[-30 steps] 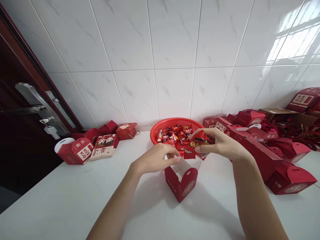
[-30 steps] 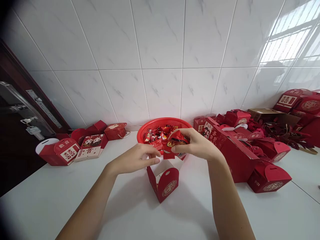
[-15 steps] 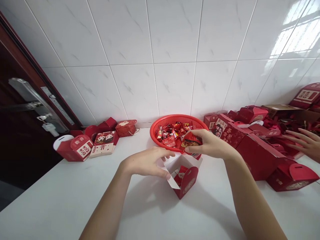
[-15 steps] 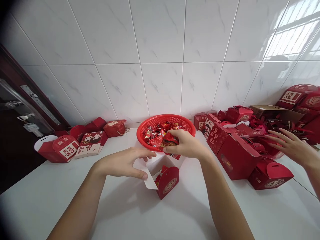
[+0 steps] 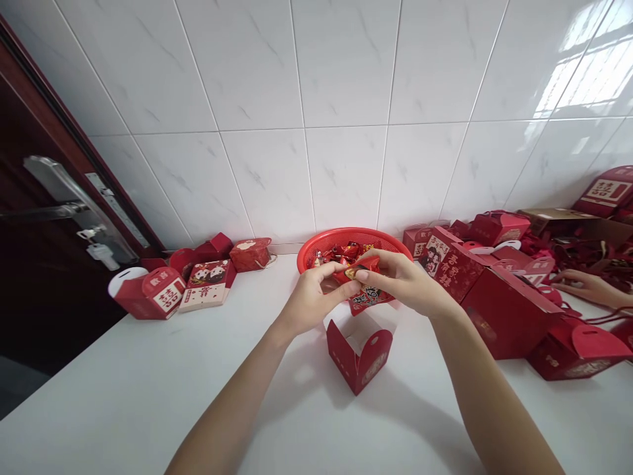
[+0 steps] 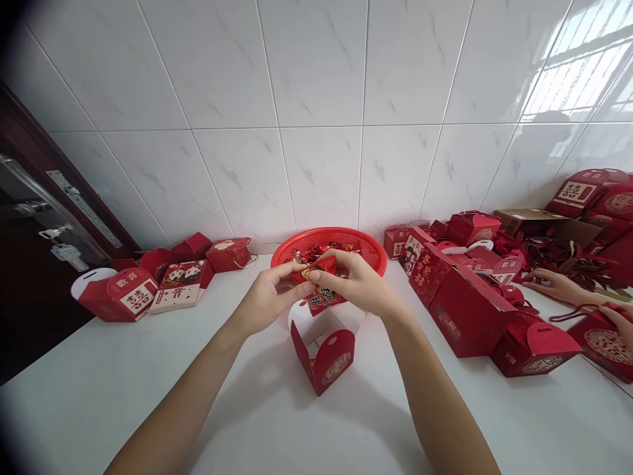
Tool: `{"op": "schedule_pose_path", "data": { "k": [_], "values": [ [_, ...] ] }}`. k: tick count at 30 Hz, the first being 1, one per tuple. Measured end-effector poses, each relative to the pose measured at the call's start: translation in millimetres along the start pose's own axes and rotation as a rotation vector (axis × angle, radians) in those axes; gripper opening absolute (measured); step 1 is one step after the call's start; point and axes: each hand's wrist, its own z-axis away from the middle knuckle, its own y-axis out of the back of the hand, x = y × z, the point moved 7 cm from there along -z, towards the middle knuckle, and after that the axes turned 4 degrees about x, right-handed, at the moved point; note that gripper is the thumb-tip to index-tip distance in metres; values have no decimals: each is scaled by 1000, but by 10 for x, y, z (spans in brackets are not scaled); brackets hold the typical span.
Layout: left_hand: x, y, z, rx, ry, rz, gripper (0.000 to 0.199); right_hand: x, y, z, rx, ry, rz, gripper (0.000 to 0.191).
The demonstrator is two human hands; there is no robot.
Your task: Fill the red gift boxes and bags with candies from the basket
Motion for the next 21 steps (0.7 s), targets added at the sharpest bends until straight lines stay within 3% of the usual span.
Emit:
{"op": "schedule_pose_path", "data": {
  "k": [4, 9, 14, 21],
  "values": [
    [-11, 86, -16, 133, -31, 83, 37, 9, 58, -15, 74, 30, -161, 32],
    [-4, -4, -16, 25, -5, 170, 37, 44, 182, -34, 211, 66, -272, 29],
    [50, 120, -22, 125, -53, 139, 25, 32, 258, 12, 118, 11, -182, 30],
    [77, 64, 0, 5, -92, -8, 18, -9, 220, 12, 90, 55, -53, 34]
  ]
}}
